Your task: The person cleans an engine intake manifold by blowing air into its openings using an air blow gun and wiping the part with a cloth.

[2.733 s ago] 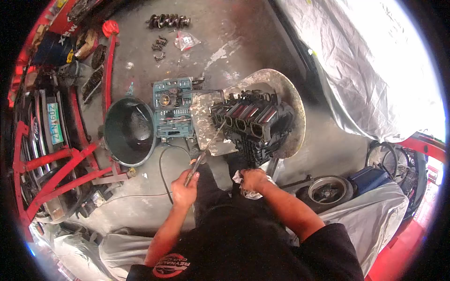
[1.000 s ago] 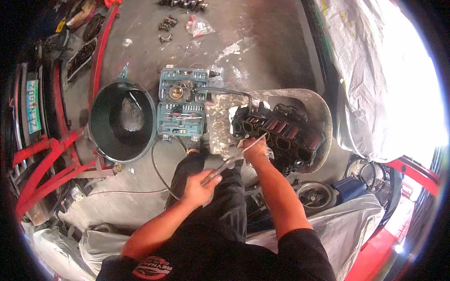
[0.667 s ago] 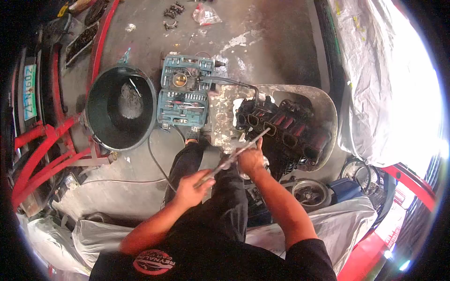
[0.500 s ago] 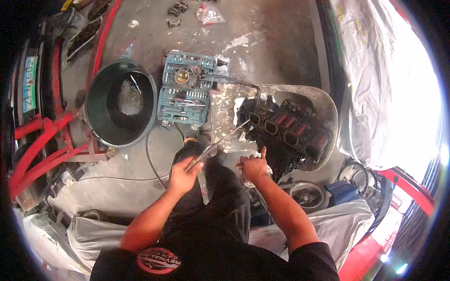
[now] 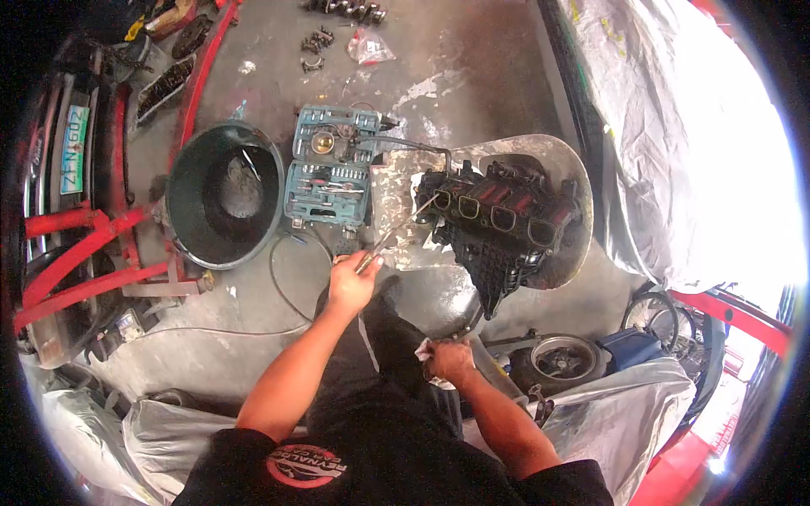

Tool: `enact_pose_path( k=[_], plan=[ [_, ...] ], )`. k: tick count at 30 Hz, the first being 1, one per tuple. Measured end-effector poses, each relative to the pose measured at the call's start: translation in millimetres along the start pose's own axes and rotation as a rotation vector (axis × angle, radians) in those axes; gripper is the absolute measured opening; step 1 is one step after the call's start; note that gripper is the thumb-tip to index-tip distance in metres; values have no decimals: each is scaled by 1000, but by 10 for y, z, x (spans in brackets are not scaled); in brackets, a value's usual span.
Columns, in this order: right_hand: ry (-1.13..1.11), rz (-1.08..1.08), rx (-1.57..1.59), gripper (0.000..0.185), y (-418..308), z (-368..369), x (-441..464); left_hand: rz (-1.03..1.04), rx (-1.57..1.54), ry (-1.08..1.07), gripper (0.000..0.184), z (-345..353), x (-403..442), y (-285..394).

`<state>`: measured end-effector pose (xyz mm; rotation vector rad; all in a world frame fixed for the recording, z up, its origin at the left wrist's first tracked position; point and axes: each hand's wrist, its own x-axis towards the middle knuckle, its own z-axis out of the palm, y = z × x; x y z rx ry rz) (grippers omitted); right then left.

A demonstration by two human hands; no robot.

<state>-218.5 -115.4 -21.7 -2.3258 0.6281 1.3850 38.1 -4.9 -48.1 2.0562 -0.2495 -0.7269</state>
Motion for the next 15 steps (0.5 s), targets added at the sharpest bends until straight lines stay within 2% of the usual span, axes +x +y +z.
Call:
enact_pose_path(
  k=[1,2,4,6,8,10,15],
  plan=[
    [-6,8,37,38,13,71,-64,66,25,38,21,41,0,90],
    [-12,18,71,39,39,117,-119,-31,97,-33,22,79,-21,184],
    [-47,52,66,43,63,33,-268,-15,92,-50,23,189,34,285],
    [4,75,80,49,238,272,-310,14,106,-40,22,189,77,379],
    [35,135,154,55,326,244,-426,-51,207,-40,23,16,-53,600],
    [31,147,197,50,441,265,-520,-75,272,-39,23,25,-167,520],
    [60,220,287,51,555,178,-653,-119,20,4,25,12,-347,401]
  ],
)
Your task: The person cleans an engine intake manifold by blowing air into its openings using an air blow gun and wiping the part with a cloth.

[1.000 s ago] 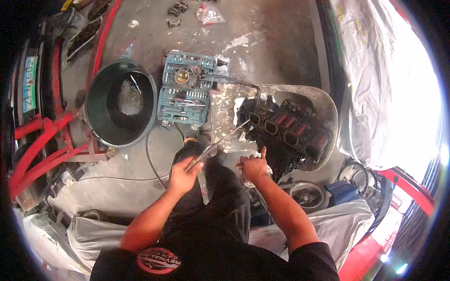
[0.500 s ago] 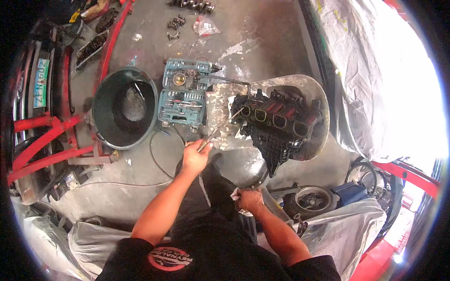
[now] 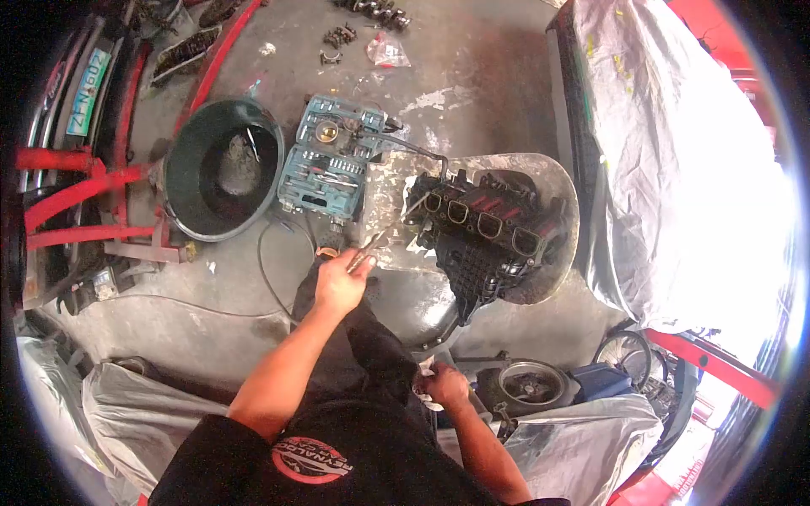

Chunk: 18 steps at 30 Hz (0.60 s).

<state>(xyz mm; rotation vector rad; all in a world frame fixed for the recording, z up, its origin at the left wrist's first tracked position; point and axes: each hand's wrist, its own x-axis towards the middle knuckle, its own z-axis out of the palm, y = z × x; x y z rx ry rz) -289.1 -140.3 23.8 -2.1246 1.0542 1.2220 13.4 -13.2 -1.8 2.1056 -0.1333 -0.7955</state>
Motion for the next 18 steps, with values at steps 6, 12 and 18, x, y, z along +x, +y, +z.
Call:
enact_pose_path(
  k=[6,12,18],
  plan=[
    [143,-139,-31,49,5,34,278,-71,8,-25,25,-170,-153,59],
    [225,-177,30,46,-380,-222,331,-92,-146,52,26,-85,-76,-183],
    [428,-565,-456,43,-772,-829,923,-162,-214,30,23,-285,-151,-273]
  ],
)
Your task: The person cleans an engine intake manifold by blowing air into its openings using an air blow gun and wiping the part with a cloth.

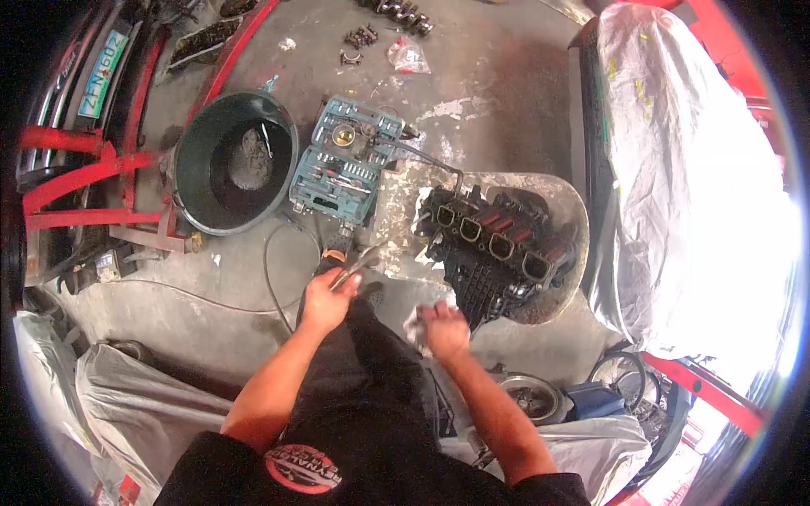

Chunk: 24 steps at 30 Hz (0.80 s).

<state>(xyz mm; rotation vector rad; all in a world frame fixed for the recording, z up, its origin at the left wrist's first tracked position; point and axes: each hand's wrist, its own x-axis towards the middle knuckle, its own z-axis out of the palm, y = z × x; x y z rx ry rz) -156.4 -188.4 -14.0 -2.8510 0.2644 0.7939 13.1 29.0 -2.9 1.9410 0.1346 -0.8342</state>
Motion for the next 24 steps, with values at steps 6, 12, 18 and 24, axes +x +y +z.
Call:
enact_pose_path(
  k=[6,12,18,24],
  plan=[
    [-97,-39,-625,69,556,-404,1934,-142,-178,22,20,-468,-56,-275],
    [-291,-123,-725,54,579,88,2651,-244,-186,129,24,-852,-178,-509],
    [-181,-333,-687,41,853,122,2556,-184,-177,3,30,-711,76,-552],
    [-420,-573,-623,27,653,-548,2298,-81,-152,-52,28,-445,559,-463]
  ],
)
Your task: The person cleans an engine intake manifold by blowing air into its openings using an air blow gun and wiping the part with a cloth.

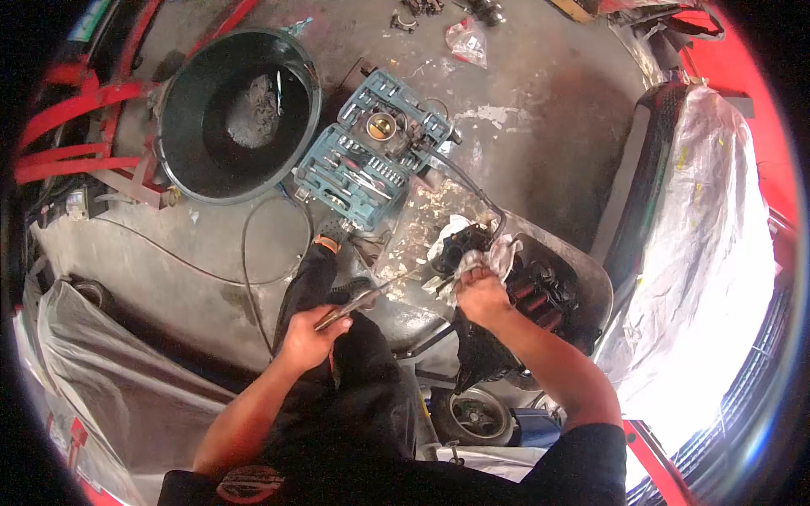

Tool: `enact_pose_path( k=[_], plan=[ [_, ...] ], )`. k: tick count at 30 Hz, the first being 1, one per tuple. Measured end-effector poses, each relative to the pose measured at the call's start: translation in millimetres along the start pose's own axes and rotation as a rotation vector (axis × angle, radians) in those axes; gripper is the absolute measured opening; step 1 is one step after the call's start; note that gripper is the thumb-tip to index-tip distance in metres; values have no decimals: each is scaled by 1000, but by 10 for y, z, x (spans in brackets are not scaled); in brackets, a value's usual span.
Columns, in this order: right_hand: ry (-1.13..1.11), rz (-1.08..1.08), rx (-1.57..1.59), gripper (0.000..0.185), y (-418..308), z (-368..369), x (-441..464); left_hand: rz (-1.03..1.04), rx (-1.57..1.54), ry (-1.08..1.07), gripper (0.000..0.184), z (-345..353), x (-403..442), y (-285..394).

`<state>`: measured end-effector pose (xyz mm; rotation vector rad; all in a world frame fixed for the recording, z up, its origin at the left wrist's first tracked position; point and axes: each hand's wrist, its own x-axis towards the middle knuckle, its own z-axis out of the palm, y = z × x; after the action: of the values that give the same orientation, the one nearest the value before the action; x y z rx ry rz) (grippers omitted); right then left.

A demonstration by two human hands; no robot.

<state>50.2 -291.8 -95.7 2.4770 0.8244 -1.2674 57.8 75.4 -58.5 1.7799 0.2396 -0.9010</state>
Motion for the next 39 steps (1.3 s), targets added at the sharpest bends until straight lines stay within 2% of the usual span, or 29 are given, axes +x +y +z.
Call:
enact_pose_path(
  k=[1,3,4,6,7,8,9,11,12,13,14,15,16,18,20,21,22,24,26,27,29,30,31,33,34,35,36,37,39],
  plan=[
    [94,-20,9,22,-63,76,-59,-49,13,-73,27,24,79,15],
    [-112,7,109,24,-266,91,-260,-78,-20,-76,27,132,218,25],
    [-289,-145,0,33,-355,-127,-353,-92,-34,-82,26,183,272,18],
    [-332,-145,146,34,-531,-108,-442,-55,2,-87,25,278,360,17],
    [-158,-138,261,34,-582,-82,-499,-20,16,-65,24,327,394,30],
    [-55,-89,250,35,-622,-7,-470,16,32,-41,24,362,420,54],
    [52,-39,237,36,-668,115,-369,-66,63,-99,23,350,426,152],
    [316,33,176,32,-674,144,-149,-34,42,-33,24,369,422,228],
    [324,79,168,34,-626,113,37,-22,33,-5,24,392,392,239],
    [319,144,116,38,-584,249,254,-46,37,-72,25,349,452,174],
    [295,282,109,41,-565,398,512,-46,50,-68,25,284,467,181],
    [193,327,95,43,-542,595,728,-44,63,-66,25,214,456,212],
    [120,329,56,38,-530,710,921,-46,76,-67,26,157,436,196],
    [-52,358,125,35,-528,599,1169,-79,16,-110,21,-20,396,189],
    [-24,417,78,31,-515,534,1264,-96,-53,-100,20,-150,338,179],
    [52,401,104,29,-484,750,1313,-139,-74,-104,21,-201,330,256],
    [145,396,232,29,-445,701,1226,-186,-94,-106,22,-262,301,355],
    [60,187,130,28,-547,458,761,-207,-90,-151,23,-299,279,437],
    [28,92,463,28,-973,884,381,-154,-53,-227,22,-172,258,442],
    [-84,31,473,33,-1208,772,106,-40,46,-217,21,-64,256,397],
    [-292,-39,497,44,-1604,341,-428,-137,0,-211,21,56,255,437],
    [-389,-39,513,50,-1759,221,-585,-176,-18,-205,22,78,277,494],
    [-363,34,641,52,-1853,269,-615,-211,-64,-335,23,56,237,631],
    [-353,144,922,56,-2246,438,-903,-173,61,-261,24,88,240,709],
    [-245,154,911,55,-2462,606,-1069,-144,141,-174,24,92,325,721],
    [-109,182,883,54,-2561,860,-1107,-202,78,-219,23,65,323,752],
    [19,219,861,54,-2604,961,-1100,-156,78,-297,22,72,310,770],
    [-282,306,947,51,-2331,262,-1172,-98,130,-253,22,99,326,868],
    [-167,364,1056,48,-2374,-17,-1403,-78,190,-220,23,137,237,976]
  ],
)
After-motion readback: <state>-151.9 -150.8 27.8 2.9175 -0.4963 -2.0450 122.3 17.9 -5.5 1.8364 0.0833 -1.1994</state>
